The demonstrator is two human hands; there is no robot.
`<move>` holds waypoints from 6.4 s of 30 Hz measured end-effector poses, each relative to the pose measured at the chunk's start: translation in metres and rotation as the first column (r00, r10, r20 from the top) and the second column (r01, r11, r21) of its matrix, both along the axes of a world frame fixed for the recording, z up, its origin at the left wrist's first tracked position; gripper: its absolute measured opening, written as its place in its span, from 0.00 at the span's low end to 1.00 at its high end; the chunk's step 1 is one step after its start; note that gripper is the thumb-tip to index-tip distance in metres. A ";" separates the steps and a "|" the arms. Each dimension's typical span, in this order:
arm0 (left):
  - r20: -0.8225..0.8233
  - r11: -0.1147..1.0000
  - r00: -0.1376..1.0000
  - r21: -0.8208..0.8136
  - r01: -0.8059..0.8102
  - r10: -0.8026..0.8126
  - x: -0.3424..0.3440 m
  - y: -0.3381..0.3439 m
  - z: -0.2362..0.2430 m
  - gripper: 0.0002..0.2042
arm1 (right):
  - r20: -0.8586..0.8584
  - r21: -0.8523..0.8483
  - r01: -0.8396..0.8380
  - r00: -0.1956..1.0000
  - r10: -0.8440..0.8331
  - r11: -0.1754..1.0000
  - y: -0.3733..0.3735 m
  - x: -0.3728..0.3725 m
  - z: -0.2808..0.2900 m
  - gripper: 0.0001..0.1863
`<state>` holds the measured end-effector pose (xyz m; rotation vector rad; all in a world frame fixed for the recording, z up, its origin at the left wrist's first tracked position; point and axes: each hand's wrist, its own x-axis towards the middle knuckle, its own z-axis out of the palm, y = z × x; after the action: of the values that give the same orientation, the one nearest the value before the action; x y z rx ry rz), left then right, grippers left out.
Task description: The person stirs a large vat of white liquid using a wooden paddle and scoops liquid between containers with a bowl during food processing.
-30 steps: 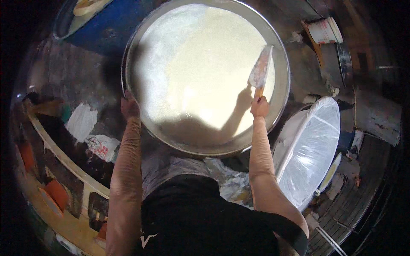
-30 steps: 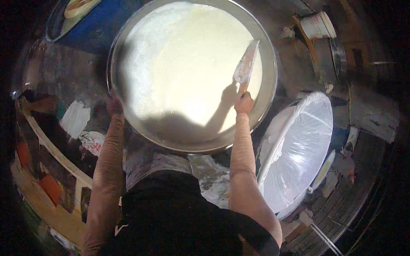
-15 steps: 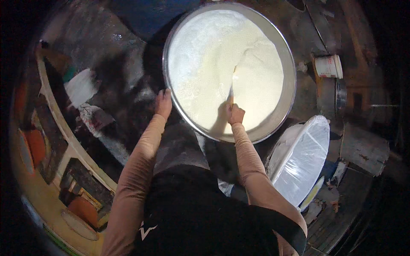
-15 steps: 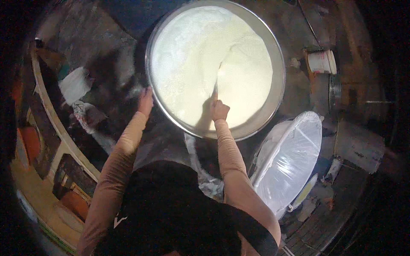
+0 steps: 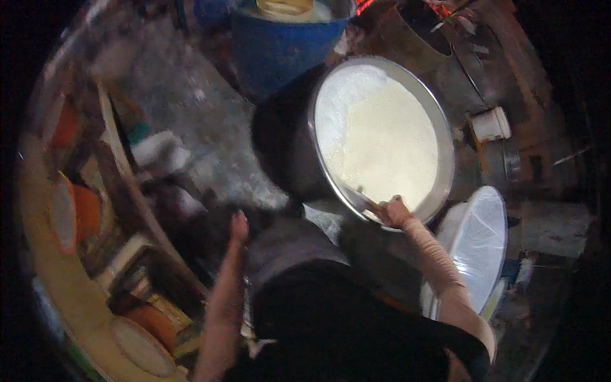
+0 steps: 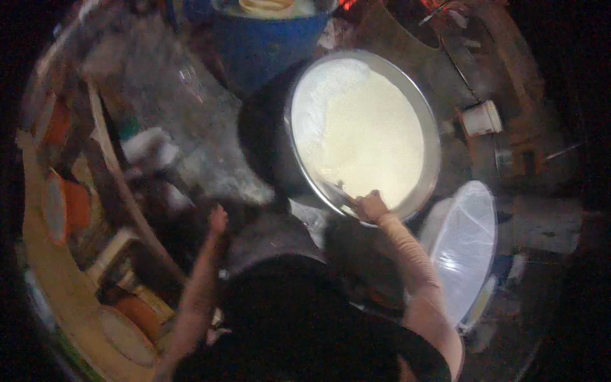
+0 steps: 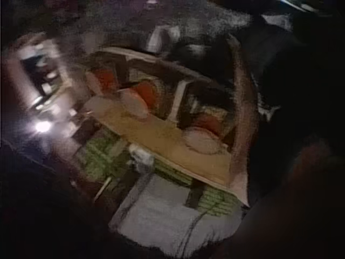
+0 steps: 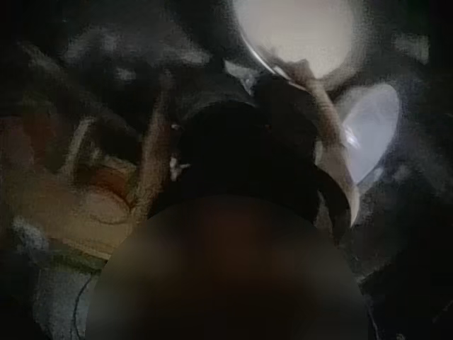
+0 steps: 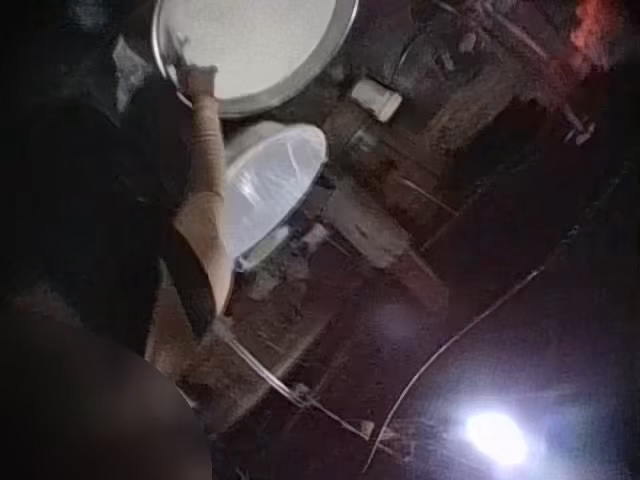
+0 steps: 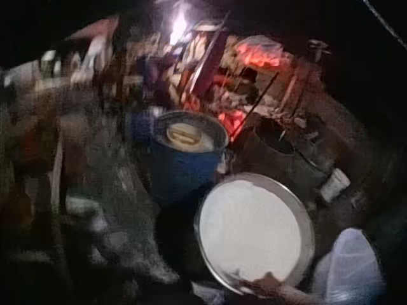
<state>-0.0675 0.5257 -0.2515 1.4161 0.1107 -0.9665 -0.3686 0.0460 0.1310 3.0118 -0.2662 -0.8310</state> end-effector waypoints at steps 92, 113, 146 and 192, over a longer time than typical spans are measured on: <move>0.350 0.997 0.937 0.065 -0.036 0.011 0.629 -0.636 0.351 0.21 | 0.306 0.324 0.716 0.540 -0.784 0.619 -0.389 0.795 -0.168 0.25; 0.361 0.982 0.931 0.149 -0.118 0.057 0.645 -0.632 0.319 0.29 | 0.654 0.476 0.572 0.278 -0.704 0.668 -0.318 0.662 0.141 0.22; 0.201 0.941 0.963 0.322 0.108 -0.179 0.685 -0.593 0.300 0.33 | 0.138 0.250 0.939 0.205 -0.969 0.235 -0.196 0.034 -0.004 0.16; 0.232 0.994 0.972 -0.106 -0.003 0.028 0.628 -0.614 0.265 0.35 | -0.394 -0.206 0.769 0.502 -0.770 0.606 -0.219 0.062 -0.003 0.23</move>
<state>0.5603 -0.0882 0.0133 1.4185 -0.1027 -0.7752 -0.3069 -0.1730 0.1276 2.4551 -1.6716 -1.5049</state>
